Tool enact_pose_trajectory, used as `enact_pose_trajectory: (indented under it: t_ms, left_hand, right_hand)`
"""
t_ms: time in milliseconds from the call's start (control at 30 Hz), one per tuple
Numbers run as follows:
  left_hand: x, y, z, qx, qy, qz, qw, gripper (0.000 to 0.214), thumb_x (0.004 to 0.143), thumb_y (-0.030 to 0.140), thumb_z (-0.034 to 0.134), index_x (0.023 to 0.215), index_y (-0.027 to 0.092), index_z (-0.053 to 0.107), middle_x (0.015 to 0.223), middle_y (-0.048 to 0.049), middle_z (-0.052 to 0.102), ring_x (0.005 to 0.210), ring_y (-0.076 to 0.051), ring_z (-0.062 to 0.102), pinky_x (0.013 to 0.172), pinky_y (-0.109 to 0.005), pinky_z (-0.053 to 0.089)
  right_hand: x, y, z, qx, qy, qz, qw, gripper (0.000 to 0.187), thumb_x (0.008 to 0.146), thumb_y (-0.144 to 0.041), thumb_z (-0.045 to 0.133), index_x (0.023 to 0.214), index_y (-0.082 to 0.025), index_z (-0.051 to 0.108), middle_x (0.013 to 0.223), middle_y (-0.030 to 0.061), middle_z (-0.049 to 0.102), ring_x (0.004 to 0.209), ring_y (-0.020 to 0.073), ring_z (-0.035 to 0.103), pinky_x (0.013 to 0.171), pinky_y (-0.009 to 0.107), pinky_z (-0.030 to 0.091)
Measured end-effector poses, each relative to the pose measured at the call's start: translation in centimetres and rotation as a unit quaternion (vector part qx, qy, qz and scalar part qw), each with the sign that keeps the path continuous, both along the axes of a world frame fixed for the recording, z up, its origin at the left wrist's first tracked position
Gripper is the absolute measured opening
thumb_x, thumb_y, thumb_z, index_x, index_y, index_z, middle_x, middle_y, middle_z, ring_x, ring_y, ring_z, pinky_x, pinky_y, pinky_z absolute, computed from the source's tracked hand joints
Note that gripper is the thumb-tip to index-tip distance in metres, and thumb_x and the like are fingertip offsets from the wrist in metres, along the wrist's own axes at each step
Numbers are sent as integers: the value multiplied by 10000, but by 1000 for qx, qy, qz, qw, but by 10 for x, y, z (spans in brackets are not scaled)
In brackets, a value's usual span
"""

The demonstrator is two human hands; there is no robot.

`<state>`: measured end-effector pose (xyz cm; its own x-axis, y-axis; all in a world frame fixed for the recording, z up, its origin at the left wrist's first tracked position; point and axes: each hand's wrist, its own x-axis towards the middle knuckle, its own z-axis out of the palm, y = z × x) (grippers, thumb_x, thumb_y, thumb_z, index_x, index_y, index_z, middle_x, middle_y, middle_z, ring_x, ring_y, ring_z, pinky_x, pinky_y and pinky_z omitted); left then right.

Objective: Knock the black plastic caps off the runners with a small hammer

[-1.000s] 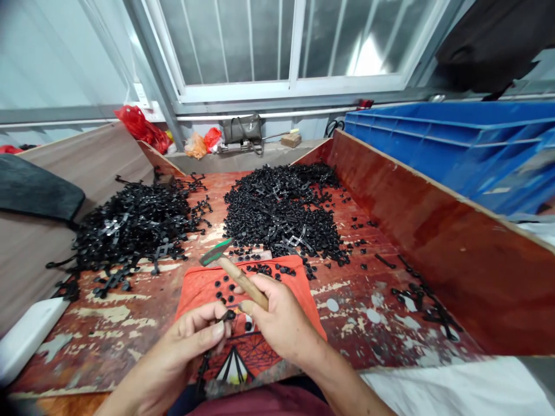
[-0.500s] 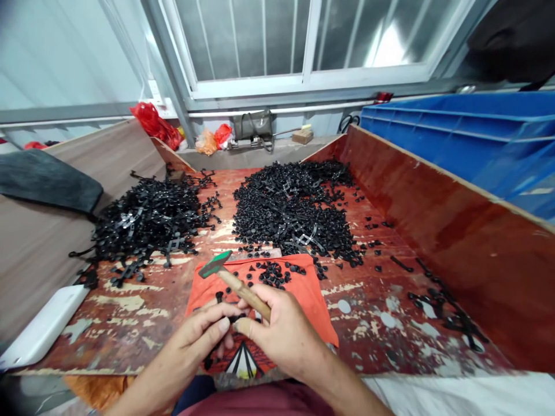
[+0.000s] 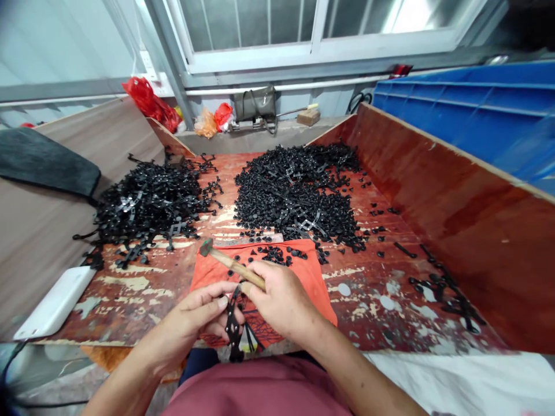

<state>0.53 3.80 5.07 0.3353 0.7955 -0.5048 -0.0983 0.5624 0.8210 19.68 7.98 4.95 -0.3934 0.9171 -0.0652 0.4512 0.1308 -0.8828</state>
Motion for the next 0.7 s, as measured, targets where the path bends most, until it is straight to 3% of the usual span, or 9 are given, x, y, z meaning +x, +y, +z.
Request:
enact_pose_trajectory:
  t_ms: [100,167,233,333,400,433,533,600,700]
  left_hand:
    - [-4,-2,0,49,106,-45,992,536,880,423,576,1361,194,515,738,-16,670,608,-142,639,612,-251,519]
    - [-10,-5,5,149,240,-100,954,508,918,399,508,1401,240,500,671,3,649,596,-167,638,589,-262,500]
    - [-18,-7,16,275,400,-132,864,442,943,360,464,1370,286,548,656,-2,661,583,-188,639,570,-275,474]
    - [-26,-12,36,426,569,-72,700,313,940,349,479,1169,288,684,763,-44,702,642,-223,664,597,-310,489]
    - [-25,-15,43,494,593,-31,635,265,923,342,524,1114,265,692,942,-82,714,827,-258,686,710,-348,533]
    - [-24,-17,43,517,586,-25,624,281,915,325,542,1158,254,666,1048,-98,703,942,-274,675,788,-371,541]
    - [-16,-20,29,530,522,-36,668,462,915,236,529,1375,230,484,1333,-125,605,1222,-279,577,980,-407,503]
    - [-12,-21,13,480,461,-26,746,497,932,210,487,1421,221,400,1356,-128,595,1240,-256,574,995,-394,505]
    - [-8,-19,-4,323,345,-20,881,374,970,304,437,1331,215,480,1113,-97,692,966,-232,689,768,-335,585]
  right_hand:
    - [1,2,4,-4,-1,16,1000,151,876,-199,568,744,-212,497,696,-63,456,641,112,409,559,230,284]
    - [0,2,5,-14,0,25,1000,144,859,-177,559,738,-214,490,672,-69,440,617,106,398,535,226,269]
    - [-2,0,6,-28,3,35,999,119,839,-161,554,747,-214,501,649,-76,422,592,100,385,513,219,262]
    - [-7,-3,11,-50,17,43,998,110,816,-161,557,736,-211,500,628,-82,397,576,93,367,499,211,263]
    - [-12,-4,16,-57,33,43,997,103,807,-164,558,729,-208,507,626,-80,400,580,92,369,501,210,266]
    - [-14,-4,18,-55,39,40,997,98,803,-166,557,726,-208,513,625,-79,407,582,93,373,502,211,266]
    - [-20,-4,22,-30,35,21,999,84,793,-169,552,721,-209,535,612,-78,438,571,94,390,492,213,261]
    - [-23,-4,22,-9,17,5,1000,78,776,-155,542,727,-213,556,610,-77,476,560,95,419,483,214,256]
    - [-26,-4,20,15,-6,-15,1000,96,748,-142,542,684,-214,541,592,-70,481,549,101,432,479,222,240]
